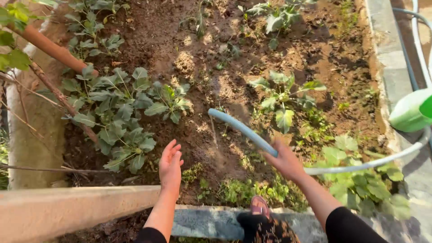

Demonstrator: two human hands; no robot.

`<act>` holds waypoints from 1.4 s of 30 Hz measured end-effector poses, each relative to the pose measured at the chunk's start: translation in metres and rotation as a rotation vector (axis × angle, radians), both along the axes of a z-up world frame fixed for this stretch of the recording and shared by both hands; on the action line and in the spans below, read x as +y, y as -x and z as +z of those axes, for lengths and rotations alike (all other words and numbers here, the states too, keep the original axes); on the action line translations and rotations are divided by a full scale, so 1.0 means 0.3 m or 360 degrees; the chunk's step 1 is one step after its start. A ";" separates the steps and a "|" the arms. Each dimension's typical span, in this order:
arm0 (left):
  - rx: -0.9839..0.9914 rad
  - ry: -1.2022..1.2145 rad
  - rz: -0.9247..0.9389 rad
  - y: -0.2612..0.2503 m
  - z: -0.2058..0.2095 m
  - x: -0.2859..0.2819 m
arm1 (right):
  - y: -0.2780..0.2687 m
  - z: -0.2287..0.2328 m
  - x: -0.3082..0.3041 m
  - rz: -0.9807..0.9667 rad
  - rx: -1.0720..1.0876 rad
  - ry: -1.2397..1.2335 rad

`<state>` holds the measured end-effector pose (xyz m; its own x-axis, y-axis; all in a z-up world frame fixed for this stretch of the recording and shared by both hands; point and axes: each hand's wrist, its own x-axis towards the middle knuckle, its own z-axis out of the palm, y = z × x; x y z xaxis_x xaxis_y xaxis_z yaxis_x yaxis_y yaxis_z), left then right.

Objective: Watering vegetable plants in garden beds using a flexible hose.

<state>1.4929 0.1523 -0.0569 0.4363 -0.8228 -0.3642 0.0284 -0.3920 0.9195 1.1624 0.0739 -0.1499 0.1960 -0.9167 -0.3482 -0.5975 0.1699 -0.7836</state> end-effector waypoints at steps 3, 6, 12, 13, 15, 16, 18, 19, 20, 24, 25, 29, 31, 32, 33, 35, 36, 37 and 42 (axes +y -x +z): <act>-0.0015 -0.0360 0.0257 0.018 0.047 -0.141 | -0.022 -0.004 -0.148 0.0204 0.0239 -0.0236; -0.0069 -0.0276 0.0316 -0.038 -0.027 -0.265 | -0.082 0.018 -0.295 0.0318 0.0228 -0.0234; -0.0104 -0.0166 0.0386 -0.150 -0.137 -0.531 | -0.235 -0.135 -0.522 0.0239 0.0299 -0.0080; -0.0099 -0.0172 0.0378 -0.177 -0.170 -0.564 | -0.268 -0.196 -0.554 0.0233 0.0306 -0.0086; -0.0156 0.0021 0.0154 -0.232 -0.248 -0.609 | -0.335 -0.328 -0.602 0.0079 0.0183 0.0621; -0.0149 0.0020 0.0153 -0.249 -0.314 -0.620 | -0.356 -0.377 -0.599 0.0080 0.0190 0.0621; -0.0172 0.0122 0.0090 -0.310 -0.425 -0.684 | -0.433 -0.469 -0.648 -0.0082 0.0292 0.0785; -0.0177 0.0141 0.0093 -0.336 -0.481 -0.697 | -0.466 -0.538 -0.667 -0.0083 0.0286 0.0804; -0.0188 0.0150 0.0100 -0.360 -0.537 -0.709 | -0.497 -0.608 -0.684 -0.0136 0.0309 0.0840; -0.0169 0.0189 0.0147 -0.453 -0.770 -0.768 | -0.593 -0.945 -0.795 -0.0247 0.0422 0.1027; -0.0180 0.0219 0.0155 -0.477 -0.829 -0.785 | -0.611 -0.996 -0.828 -0.0249 0.0406 0.1056; -0.0209 0.0253 0.0163 -0.535 -1.019 -0.817 | -0.646 -1.087 -0.891 -0.0298 0.0466 0.0837; -0.0239 0.0194 0.0180 -0.576 -1.075 -0.802 | -0.640 -1.111 -0.914 -0.0307 0.0425 0.0686; -0.0363 0.0110 0.0060 -0.602 -1.094 -0.790 | -0.624 -1.137 -0.938 -0.0257 0.0486 0.0712; -0.0489 0.0039 -0.0061 -0.635 -1.095 -0.802 | -0.615 -1.145 -0.989 -0.0214 0.0543 0.0752; -0.0510 -0.0062 -0.0040 -0.678 -1.105 -0.789 | -0.623 -1.147 -0.967 -0.0188 0.0520 0.0693; -0.0521 -0.0168 -0.0035 -0.697 -1.114 -0.782 | -0.623 -1.151 -0.955 -0.0175 0.0511 0.0625; -0.0516 -0.0172 -0.0011 -0.704 -1.097 -0.782 | -0.628 -1.166 -0.955 -0.0151 0.0509 0.0629; -0.0638 -0.0181 -0.0051 -0.697 -1.136 -0.796 | -0.604 -1.215 -0.968 0.0261 0.0745 0.0638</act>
<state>1.7021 -0.0864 -0.3977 0.5371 -0.8025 -0.2600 -0.3370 -0.4866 0.8060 1.3435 -0.2166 -0.5145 0.2550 -0.9646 -0.0668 -0.8854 -0.2052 -0.4170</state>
